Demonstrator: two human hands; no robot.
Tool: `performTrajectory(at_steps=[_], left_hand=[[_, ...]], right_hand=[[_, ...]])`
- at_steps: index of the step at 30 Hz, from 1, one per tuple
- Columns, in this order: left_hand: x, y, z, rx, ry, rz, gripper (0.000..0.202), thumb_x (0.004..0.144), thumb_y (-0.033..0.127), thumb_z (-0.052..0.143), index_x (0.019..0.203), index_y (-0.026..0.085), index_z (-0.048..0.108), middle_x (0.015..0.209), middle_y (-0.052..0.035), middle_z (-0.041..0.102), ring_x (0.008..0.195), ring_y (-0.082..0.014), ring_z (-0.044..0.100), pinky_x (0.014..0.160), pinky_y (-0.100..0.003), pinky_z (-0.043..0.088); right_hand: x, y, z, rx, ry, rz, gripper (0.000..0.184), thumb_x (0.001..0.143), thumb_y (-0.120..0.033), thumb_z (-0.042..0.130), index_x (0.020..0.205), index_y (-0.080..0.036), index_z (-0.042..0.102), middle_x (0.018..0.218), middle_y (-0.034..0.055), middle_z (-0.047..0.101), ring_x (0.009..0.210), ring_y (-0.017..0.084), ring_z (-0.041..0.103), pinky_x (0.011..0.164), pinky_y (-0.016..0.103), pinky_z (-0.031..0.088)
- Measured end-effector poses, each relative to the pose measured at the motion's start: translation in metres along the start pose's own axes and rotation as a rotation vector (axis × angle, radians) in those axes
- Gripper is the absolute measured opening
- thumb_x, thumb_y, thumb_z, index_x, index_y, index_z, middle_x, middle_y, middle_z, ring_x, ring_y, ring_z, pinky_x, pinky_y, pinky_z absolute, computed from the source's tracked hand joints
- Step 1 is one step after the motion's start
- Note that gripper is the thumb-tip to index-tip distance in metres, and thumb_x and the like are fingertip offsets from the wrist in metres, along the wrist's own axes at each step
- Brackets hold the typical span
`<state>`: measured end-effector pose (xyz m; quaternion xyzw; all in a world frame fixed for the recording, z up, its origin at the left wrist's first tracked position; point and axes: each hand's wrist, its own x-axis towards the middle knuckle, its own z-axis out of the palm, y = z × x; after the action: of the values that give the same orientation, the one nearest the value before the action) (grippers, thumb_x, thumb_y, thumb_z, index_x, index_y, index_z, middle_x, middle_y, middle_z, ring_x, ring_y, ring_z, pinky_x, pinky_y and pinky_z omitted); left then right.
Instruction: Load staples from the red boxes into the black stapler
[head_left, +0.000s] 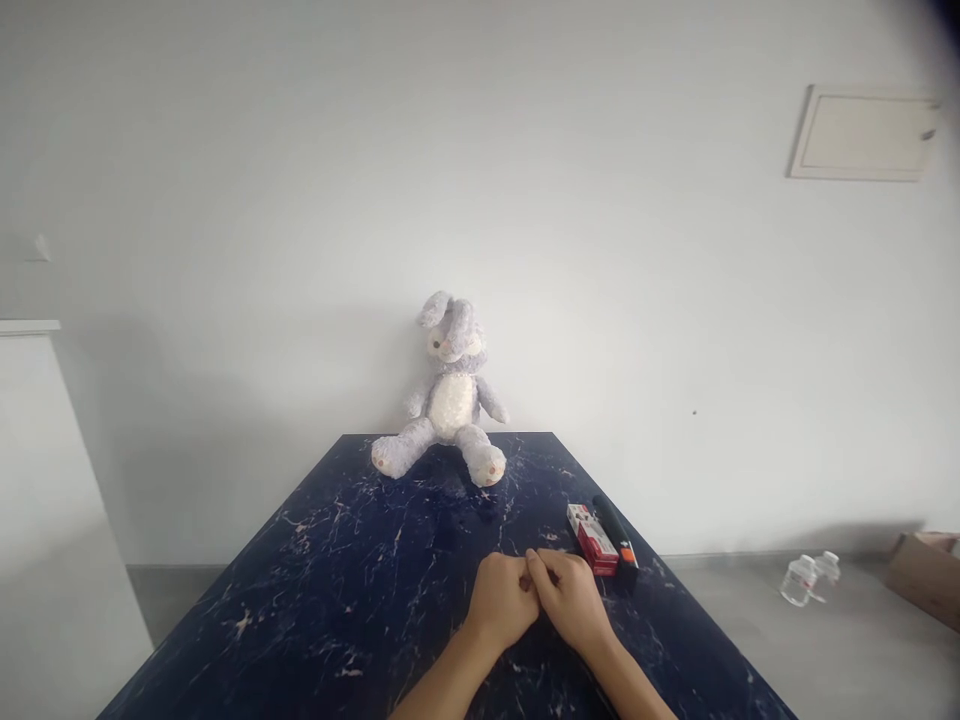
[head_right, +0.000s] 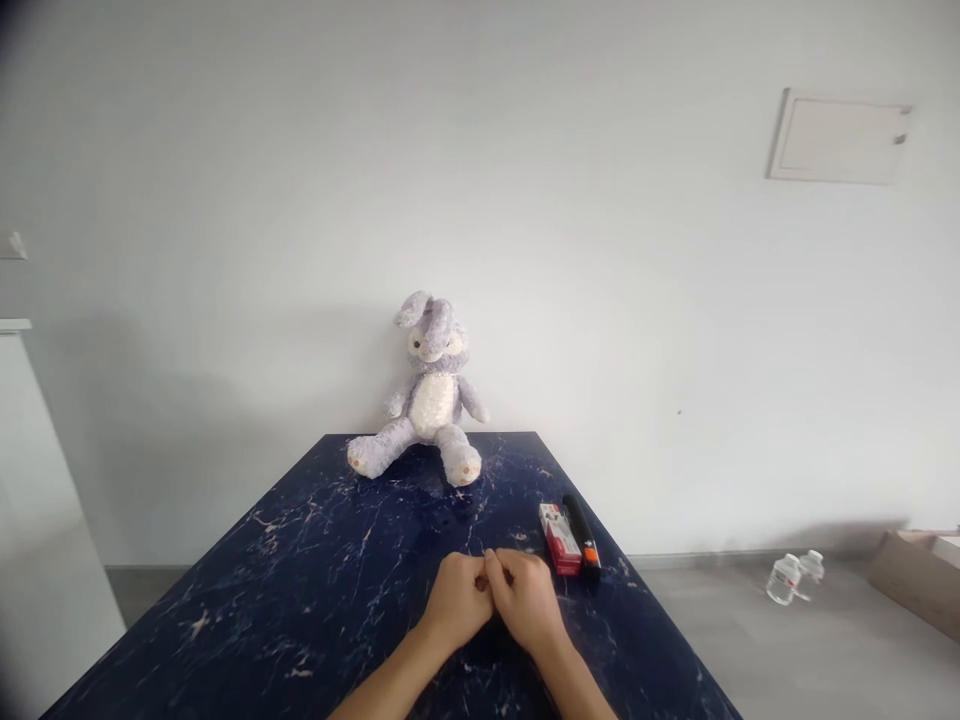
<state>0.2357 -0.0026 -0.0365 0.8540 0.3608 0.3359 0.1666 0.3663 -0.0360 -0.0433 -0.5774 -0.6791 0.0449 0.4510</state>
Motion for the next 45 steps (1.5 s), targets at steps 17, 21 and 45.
performTrajectory(at_steps=[17,21,45], left_hand=[[0.002,-0.011,0.007,-0.033,-0.024,-0.001,0.033,0.088,0.021,0.049,0.064,0.017,0.071,0.06,-0.0069,0.07,0.051,-0.0135,0.059,0.049,-0.026,0.024],[0.003,-0.01,0.006,-0.039,-0.025,-0.001,0.035,0.089,0.023,0.048,0.063,0.017,0.07,0.061,-0.0073,0.071,0.051,-0.0135,0.058,0.05,-0.027,0.024],[0.025,-0.009,0.009,-0.055,-0.102,-0.073,0.036,0.089,0.024,0.048,0.066,0.014,0.073,0.066,-0.0102,0.073,0.055,-0.0168,0.06,0.051,-0.028,0.023]], right_hand=[[-0.001,-0.001,0.006,0.057,-0.004,0.072,0.048,0.099,-0.039,0.041,0.059,-0.019,0.056,0.062,0.001,0.066,0.059,0.015,0.06,0.063,0.024,0.04],[-0.001,-0.001,0.006,0.057,-0.007,0.085,0.048,0.099,-0.041,0.041,0.059,-0.019,0.056,0.062,0.0011,0.065,0.058,0.015,0.059,0.062,0.024,0.039],[0.021,0.005,-0.007,-0.229,-0.058,-0.003,0.049,0.102,-0.041,0.032,0.062,-0.021,0.053,0.063,0.0026,0.06,0.057,0.015,0.053,0.06,0.026,0.034]])
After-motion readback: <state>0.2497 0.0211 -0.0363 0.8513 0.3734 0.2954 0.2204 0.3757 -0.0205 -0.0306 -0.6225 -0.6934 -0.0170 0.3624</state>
